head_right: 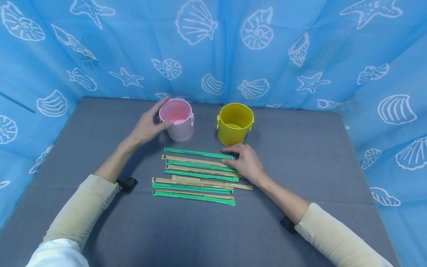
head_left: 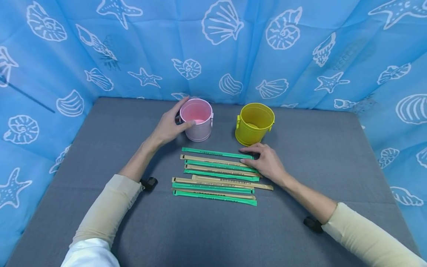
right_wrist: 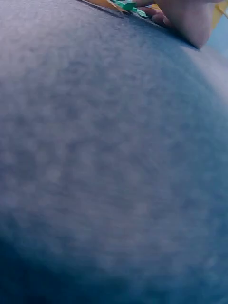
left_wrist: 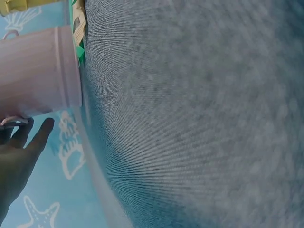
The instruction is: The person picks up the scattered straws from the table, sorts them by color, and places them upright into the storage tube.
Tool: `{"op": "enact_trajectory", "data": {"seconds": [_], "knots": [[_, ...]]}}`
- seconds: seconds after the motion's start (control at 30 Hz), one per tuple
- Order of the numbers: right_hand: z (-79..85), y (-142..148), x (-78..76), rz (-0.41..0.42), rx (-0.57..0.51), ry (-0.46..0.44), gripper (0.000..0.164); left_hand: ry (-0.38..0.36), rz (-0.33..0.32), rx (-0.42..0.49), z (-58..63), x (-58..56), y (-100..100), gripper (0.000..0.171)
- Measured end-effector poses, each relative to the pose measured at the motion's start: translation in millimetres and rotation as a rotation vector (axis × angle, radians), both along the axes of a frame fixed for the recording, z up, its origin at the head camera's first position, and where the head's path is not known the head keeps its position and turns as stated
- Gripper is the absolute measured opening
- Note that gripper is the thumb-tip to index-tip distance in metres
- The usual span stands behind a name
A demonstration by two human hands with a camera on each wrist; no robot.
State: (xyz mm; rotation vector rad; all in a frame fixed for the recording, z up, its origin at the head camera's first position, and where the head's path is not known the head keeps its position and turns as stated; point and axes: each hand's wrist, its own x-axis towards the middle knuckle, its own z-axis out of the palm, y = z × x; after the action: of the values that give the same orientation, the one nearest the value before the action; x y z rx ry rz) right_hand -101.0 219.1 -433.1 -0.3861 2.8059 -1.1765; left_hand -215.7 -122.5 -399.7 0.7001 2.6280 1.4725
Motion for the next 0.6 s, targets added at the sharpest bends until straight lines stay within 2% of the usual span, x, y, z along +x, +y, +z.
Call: {"op": "enact_trajectory", "data": {"seconds": [0.33, 0.6], "knots": [[-6.6, -12.0, 3.0, -0.07, 0.035, 0.063, 0.026, -0.03, -0.017, 0.053, 2.3, -0.6, 4.6, 0.103], [-7.8, -15.8, 4.1, -0.125, 0.019, 0.069, 0.019, -0.046, -0.018, 0.118, -1.6, -3.4, 7.5, 0.097]]}}
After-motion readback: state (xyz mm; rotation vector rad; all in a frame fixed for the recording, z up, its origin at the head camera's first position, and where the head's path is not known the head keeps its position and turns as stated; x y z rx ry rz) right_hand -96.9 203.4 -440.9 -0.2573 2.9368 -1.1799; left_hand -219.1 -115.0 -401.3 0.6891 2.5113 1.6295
